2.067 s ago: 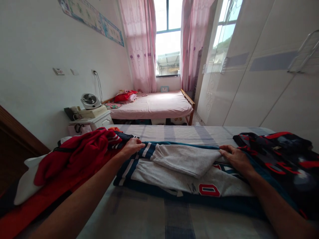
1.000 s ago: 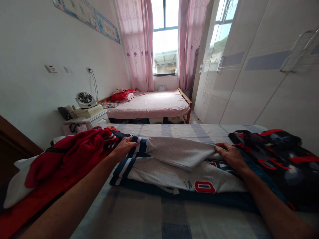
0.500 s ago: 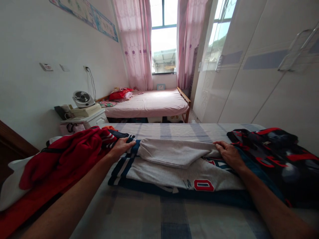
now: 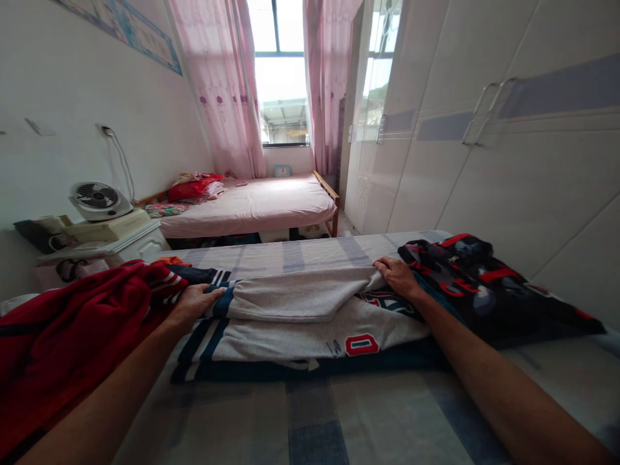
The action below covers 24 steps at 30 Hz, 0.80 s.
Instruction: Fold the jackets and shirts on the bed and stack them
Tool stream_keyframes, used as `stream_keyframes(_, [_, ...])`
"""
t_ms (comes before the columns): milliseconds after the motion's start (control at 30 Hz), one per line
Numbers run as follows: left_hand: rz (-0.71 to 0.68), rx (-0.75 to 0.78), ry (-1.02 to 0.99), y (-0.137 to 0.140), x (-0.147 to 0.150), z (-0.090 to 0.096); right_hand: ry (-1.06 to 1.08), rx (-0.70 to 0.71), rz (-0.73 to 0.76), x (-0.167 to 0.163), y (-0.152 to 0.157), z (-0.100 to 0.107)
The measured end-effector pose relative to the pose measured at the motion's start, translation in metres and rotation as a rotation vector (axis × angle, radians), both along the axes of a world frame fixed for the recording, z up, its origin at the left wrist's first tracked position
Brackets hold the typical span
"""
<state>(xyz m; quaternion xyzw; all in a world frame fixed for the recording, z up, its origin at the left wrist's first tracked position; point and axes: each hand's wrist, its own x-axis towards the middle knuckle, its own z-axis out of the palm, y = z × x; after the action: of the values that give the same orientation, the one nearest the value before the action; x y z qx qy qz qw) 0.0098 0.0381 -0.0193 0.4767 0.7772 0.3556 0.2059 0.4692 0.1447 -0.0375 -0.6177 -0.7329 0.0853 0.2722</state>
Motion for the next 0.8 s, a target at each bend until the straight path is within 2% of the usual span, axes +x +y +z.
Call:
stream_keyframes(233, [0.037,-0.081,0.244,0.003,-0.003,0.001,-0.074,0.073,0.041,0.001,0.008,0.036])
stream_keyframes(333, [-0.012,0.045,0.533,0.001,0.009,0.004,-0.117,0.097,0.007,0.001,-0.003,0.036])
stream_keyframes(400, [-0.155,0.213,0.737,-0.001,0.026,0.009,-0.123,0.135,-0.073,0.002,-0.016,0.031])
stream_keyframes(467, [-0.364,0.298,0.788,-0.005,0.052,0.014,-0.140,0.119,-0.210,0.005,-0.029,0.026])
stream_keyframes(567, [-0.670,0.233,0.706,-0.015,0.105,0.020,-0.190,-0.117,-0.342,0.009,-0.041,0.022])
stream_keyframes(633, [-0.797,0.200,0.694,-0.020,0.140,0.017,-0.171,-0.251,-0.349,0.012,-0.042,0.019])
stream_keyframes(733, [-0.900,0.160,0.698,-0.021,0.180,0.003,-0.089,-0.257,-0.304,0.014,-0.033,0.015])
stream_keyframes(800, [-0.951,0.087,0.667,-0.020,0.192,-0.009,-0.060,-0.221,-0.265,0.015,-0.026,0.012])
